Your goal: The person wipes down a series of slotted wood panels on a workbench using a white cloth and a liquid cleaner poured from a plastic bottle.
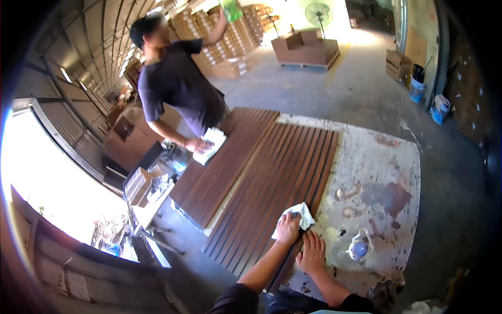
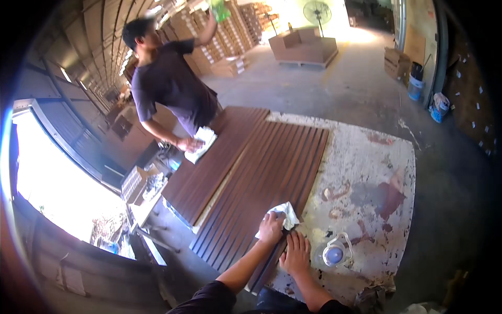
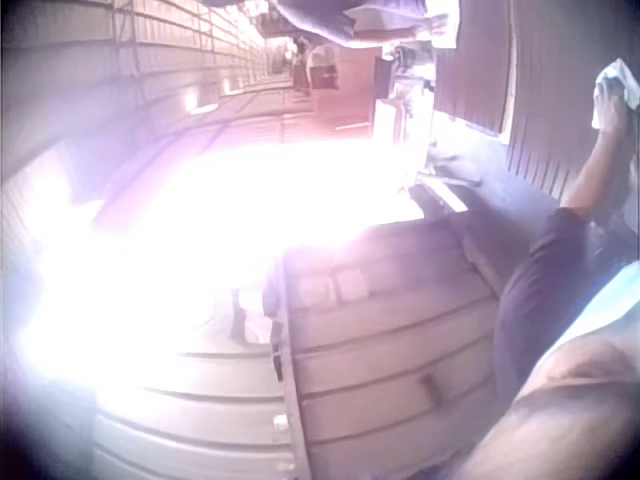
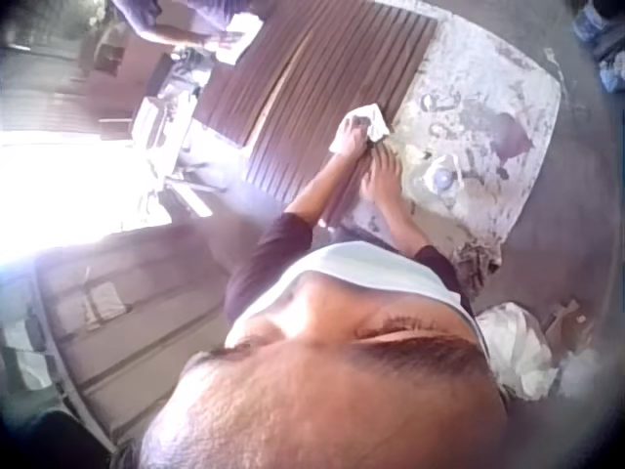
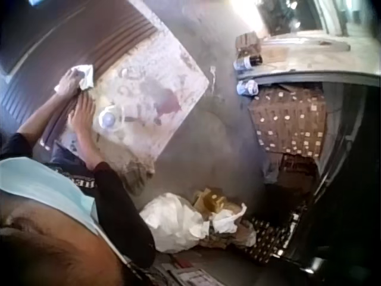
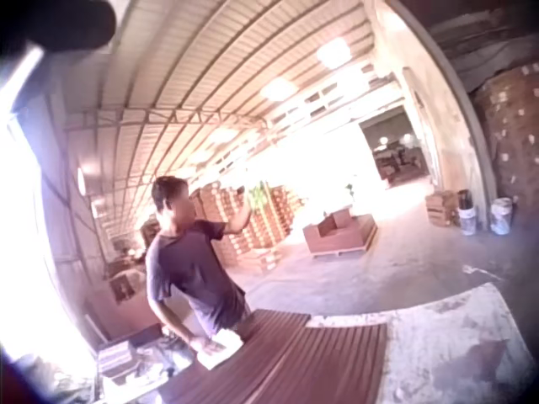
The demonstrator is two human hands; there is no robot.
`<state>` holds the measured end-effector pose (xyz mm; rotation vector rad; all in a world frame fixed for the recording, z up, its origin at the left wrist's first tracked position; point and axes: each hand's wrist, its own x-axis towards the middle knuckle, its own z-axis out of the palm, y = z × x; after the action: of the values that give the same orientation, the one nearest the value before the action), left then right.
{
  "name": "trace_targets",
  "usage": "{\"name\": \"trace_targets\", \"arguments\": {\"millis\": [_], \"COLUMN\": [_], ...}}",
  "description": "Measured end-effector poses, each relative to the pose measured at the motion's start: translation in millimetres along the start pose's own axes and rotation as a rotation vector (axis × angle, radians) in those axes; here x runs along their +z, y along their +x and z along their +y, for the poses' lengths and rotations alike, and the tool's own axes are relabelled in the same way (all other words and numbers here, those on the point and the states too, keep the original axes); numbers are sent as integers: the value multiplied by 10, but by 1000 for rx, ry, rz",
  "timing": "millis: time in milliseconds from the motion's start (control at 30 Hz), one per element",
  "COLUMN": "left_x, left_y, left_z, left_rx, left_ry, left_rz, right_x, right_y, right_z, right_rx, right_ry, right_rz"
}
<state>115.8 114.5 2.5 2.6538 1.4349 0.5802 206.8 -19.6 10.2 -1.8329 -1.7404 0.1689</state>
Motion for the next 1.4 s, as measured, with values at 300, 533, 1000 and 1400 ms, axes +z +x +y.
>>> {"name": "trace_targets", "arguments": {"millis": [300, 533, 1000, 1400], "left_x": [-62, -873, -769, -1106], "left_y": [-213, -1814, -1917, -2534], "left_z": [26, 66, 182, 93], "left_rx": [10, -150, -222, -249], "left_ry": [13, 24, 62, 60], "left_rz": [-123, -240, -13, -126], "right_x": [108, 87, 48, 81], "right_y": [-55, -97, -70, -90], "right_z": [141, 93, 116, 44], "right_rx": [60, 63, 23, 16], "right_ry": [-96, -26, -60, -97], "right_rz": [-62, -51, 3, -23]}}
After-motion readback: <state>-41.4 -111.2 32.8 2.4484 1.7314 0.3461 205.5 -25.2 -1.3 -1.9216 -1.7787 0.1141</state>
